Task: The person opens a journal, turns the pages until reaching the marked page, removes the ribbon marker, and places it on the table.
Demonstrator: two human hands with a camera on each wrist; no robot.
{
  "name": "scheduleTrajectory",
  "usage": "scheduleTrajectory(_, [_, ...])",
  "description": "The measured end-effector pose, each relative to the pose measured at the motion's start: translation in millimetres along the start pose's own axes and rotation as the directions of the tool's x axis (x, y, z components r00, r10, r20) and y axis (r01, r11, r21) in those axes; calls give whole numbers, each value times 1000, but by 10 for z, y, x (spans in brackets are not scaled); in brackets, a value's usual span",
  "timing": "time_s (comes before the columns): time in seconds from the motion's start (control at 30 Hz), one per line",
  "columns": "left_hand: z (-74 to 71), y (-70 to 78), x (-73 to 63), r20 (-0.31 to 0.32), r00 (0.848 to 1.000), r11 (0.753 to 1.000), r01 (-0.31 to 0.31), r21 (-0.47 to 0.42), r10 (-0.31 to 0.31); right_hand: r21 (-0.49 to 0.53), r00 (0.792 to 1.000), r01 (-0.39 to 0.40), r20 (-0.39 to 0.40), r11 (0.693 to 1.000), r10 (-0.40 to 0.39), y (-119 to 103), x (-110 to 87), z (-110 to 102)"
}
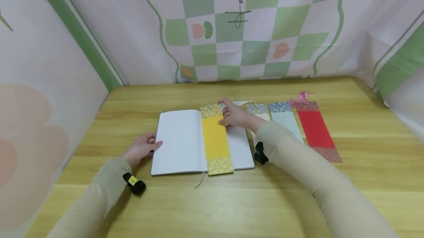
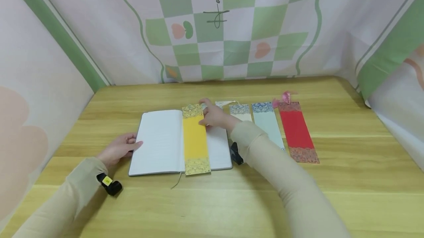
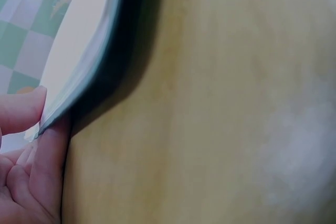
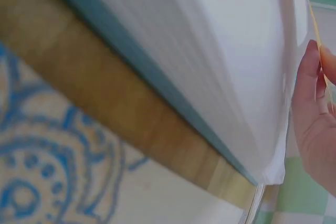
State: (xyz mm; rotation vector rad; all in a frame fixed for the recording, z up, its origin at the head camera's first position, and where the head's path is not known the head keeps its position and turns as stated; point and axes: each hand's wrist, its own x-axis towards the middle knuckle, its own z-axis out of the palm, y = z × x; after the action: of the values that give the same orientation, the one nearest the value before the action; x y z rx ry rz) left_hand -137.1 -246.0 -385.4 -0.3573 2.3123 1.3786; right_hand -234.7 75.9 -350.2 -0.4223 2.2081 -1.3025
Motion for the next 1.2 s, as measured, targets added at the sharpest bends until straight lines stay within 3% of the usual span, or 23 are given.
scheduleTrajectory(0.2, [3, -20, 0, 1, 1000, 1000, -5, -1, 5, 56, 1000, -4, -20, 998, 5, 25, -63, -95])
scheduleTrajectory(0.43, [9, -21, 10, -4, 1000, 1000, -3, -3, 3, 45, 999, -19, -44, 999, 21, -2, -139, -229])
scheduleTrajectory(0.7, [20, -26, -18, -4, 1000, 999, -29, -19, 29, 10, 998, 28, -63, 1000, -27, -72, -320, -527])
scheduleTrajectory(1.0, [23, -44, -70, -2, 999, 999, -39, -35, 39, -134, 985, 10, -170, 991, -33, -72, -662, -1105])
scheduleTrajectory(1.2, [26, -63, -79, 2, 999, 998, -51, -47, 51, -225, 974, -29, -226, 974, -24, 68, -970, -1641])
